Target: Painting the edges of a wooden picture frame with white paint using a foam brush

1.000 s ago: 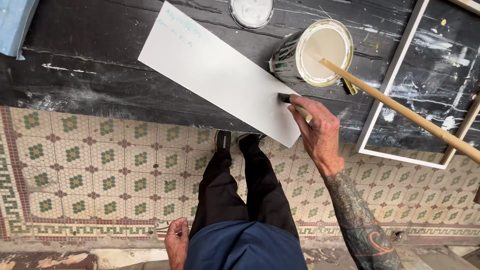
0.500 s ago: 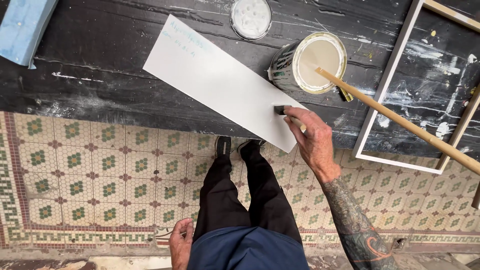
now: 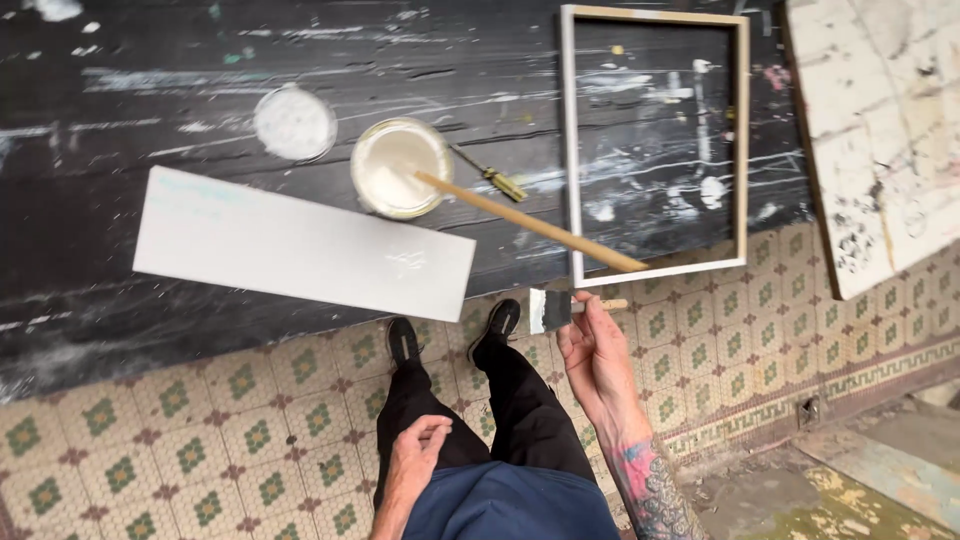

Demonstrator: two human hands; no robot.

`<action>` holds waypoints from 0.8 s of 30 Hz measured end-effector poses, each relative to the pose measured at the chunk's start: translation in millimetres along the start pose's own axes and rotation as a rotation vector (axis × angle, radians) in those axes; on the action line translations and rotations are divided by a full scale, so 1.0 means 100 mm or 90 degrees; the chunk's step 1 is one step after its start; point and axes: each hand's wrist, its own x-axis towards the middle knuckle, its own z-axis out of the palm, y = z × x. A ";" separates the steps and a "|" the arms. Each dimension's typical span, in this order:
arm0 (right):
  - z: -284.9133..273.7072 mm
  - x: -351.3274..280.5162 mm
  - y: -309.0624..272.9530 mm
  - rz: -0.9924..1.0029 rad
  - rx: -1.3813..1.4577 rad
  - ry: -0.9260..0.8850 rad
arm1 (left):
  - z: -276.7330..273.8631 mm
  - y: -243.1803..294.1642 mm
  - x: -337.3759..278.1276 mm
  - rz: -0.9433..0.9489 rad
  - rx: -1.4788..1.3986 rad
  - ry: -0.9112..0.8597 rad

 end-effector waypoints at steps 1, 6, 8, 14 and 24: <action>-0.11 -0.02 -0.15 -0.021 0.010 0.009 | 0.22 0.11 0.08 0.011 0.013 -0.019; -0.86 0.01 -1.01 -0.075 0.229 -0.020 | 1.51 0.33 0.59 0.043 -0.140 -0.232; -1.23 0.02 -1.41 -0.092 0.214 0.008 | 2.08 0.40 0.78 0.060 -0.196 -0.262; -2.45 0.61 -2.53 -0.135 0.053 0.058 | 3.53 1.50 0.93 -0.075 -0.576 -0.184; -3.15 1.95 -3.52 -0.100 -0.216 -0.030 | 4.74 1.52 1.64 0.015 -1.061 0.010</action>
